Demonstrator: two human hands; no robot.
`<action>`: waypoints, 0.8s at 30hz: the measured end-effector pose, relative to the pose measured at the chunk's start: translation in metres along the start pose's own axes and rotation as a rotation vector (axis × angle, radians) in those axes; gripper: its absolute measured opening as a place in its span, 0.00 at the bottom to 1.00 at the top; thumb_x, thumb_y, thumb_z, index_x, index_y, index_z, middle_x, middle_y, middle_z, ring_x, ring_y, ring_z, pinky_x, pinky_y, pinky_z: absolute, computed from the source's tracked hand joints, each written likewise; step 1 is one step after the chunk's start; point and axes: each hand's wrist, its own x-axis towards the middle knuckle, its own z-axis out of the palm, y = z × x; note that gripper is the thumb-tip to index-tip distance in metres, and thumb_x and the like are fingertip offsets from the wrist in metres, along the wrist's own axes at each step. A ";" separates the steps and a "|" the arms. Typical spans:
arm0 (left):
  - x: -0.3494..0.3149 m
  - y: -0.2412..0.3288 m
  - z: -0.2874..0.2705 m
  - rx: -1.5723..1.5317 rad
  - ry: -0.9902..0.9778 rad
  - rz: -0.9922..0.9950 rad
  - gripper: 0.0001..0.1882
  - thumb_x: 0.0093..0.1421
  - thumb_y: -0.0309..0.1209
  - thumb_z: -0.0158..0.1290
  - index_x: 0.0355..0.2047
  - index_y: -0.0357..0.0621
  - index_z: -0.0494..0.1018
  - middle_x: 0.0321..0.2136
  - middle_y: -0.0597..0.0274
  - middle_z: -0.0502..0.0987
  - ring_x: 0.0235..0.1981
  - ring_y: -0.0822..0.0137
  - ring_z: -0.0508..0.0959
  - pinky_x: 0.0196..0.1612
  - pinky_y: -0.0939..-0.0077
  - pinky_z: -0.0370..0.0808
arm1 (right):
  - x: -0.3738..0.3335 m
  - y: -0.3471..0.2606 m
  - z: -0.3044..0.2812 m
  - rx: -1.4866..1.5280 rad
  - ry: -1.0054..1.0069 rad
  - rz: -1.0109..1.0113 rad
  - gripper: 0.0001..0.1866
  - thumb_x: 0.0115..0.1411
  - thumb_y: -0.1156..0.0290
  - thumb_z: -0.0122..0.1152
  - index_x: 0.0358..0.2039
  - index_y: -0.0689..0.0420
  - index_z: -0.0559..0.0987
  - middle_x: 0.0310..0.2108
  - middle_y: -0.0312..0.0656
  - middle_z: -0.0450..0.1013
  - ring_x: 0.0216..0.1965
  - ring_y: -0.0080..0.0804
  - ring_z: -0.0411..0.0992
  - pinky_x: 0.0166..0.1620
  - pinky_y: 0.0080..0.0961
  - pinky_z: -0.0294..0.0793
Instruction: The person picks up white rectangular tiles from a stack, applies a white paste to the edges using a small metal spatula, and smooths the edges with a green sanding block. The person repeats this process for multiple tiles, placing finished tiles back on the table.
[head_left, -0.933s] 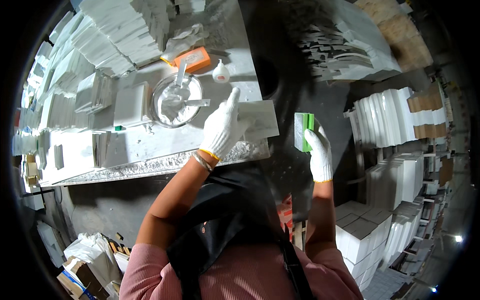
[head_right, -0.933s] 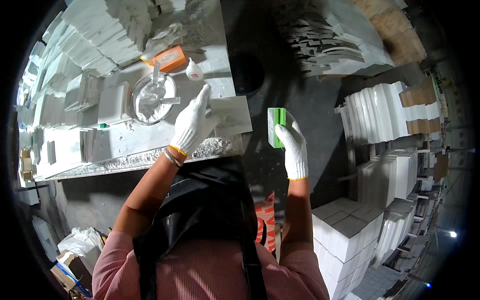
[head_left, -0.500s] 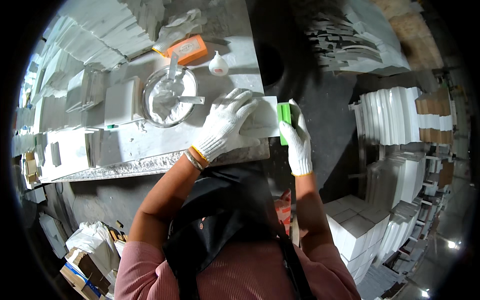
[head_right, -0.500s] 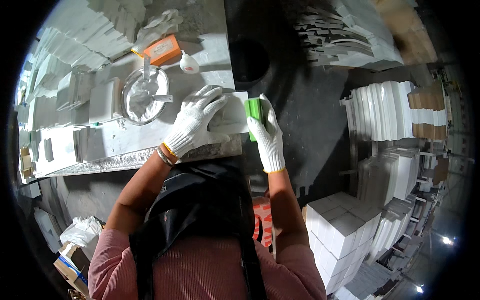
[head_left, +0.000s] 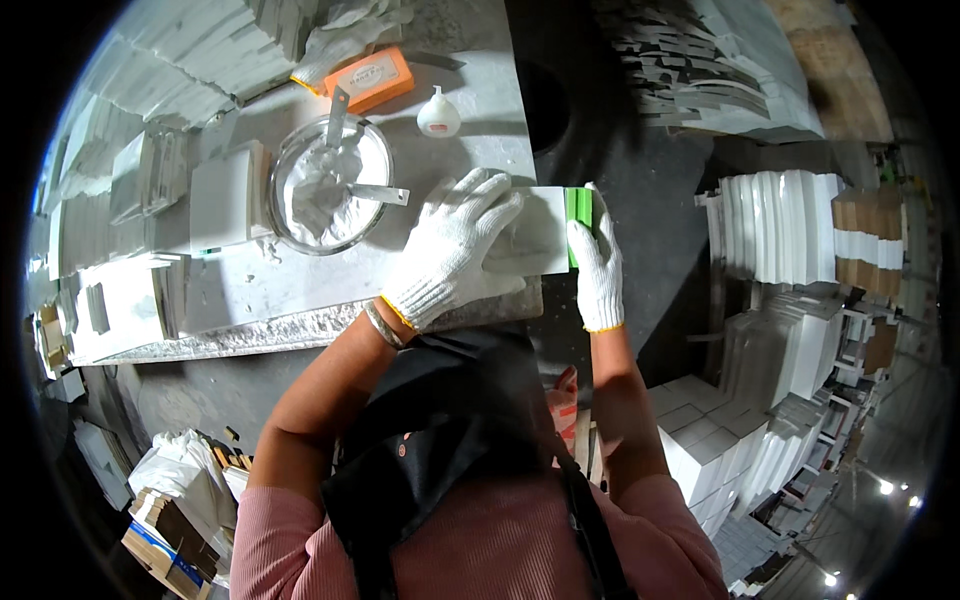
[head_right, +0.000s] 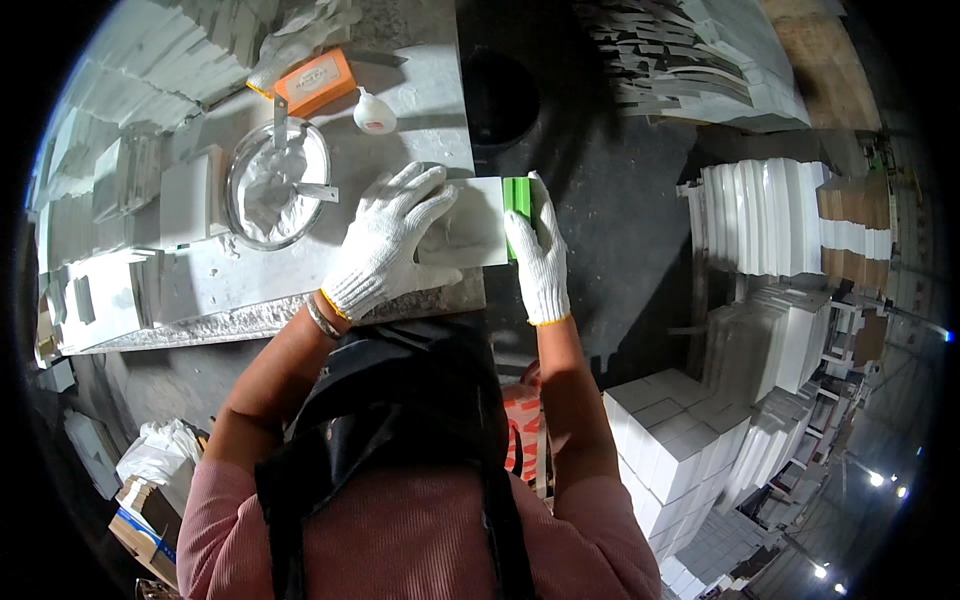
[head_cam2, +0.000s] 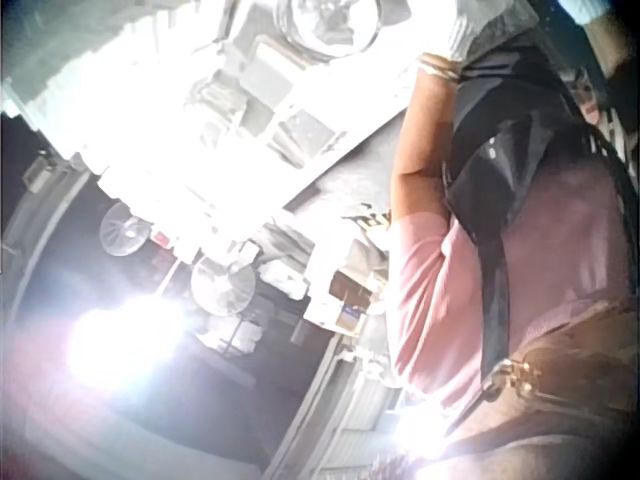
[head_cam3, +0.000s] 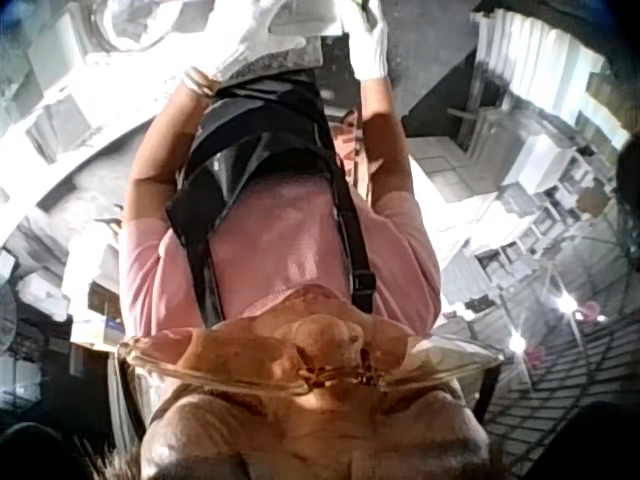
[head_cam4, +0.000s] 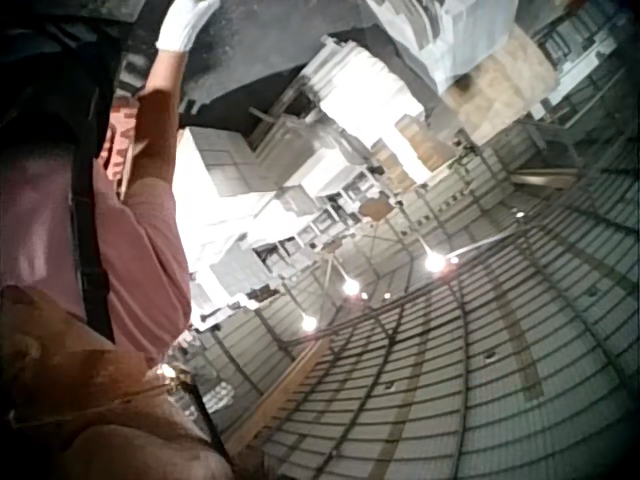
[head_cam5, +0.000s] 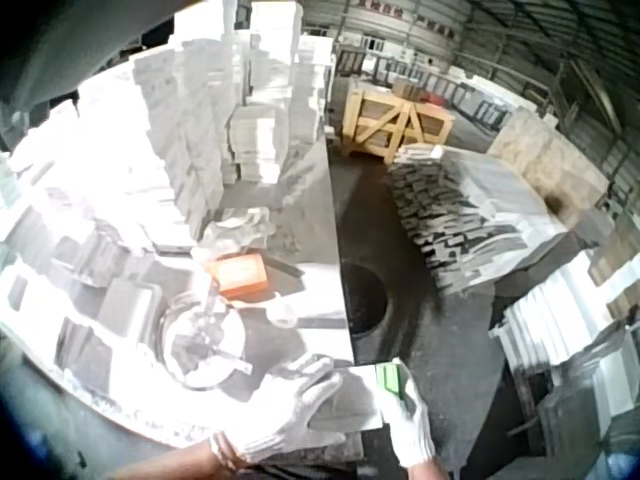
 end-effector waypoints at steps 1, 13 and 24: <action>0.000 0.000 0.000 0.003 -0.009 -0.001 0.44 0.41 0.48 0.68 0.59 0.44 0.70 0.63 0.52 0.65 0.66 0.51 0.62 0.66 0.49 0.58 | -0.005 -0.001 -0.002 0.028 -0.013 0.029 0.32 0.66 0.65 0.59 0.68 0.58 0.62 0.59 0.42 0.68 0.55 0.26 0.67 0.57 0.24 0.68; 0.000 0.002 -0.002 0.005 -0.056 -0.020 0.45 0.43 0.50 0.68 0.61 0.46 0.69 0.64 0.51 0.63 0.68 0.50 0.60 0.68 0.47 0.56 | -0.011 -0.003 -0.004 0.007 -0.004 -0.020 0.32 0.65 0.67 0.59 0.68 0.59 0.62 0.62 0.43 0.67 0.56 0.26 0.67 0.60 0.23 0.65; 0.003 0.002 -0.003 0.014 -0.050 -0.023 0.45 0.42 0.48 0.68 0.60 0.45 0.69 0.63 0.51 0.65 0.67 0.50 0.61 0.67 0.47 0.57 | -0.011 -0.015 -0.002 0.027 -0.031 0.048 0.31 0.66 0.68 0.59 0.68 0.56 0.63 0.59 0.43 0.69 0.53 0.25 0.68 0.54 0.25 0.71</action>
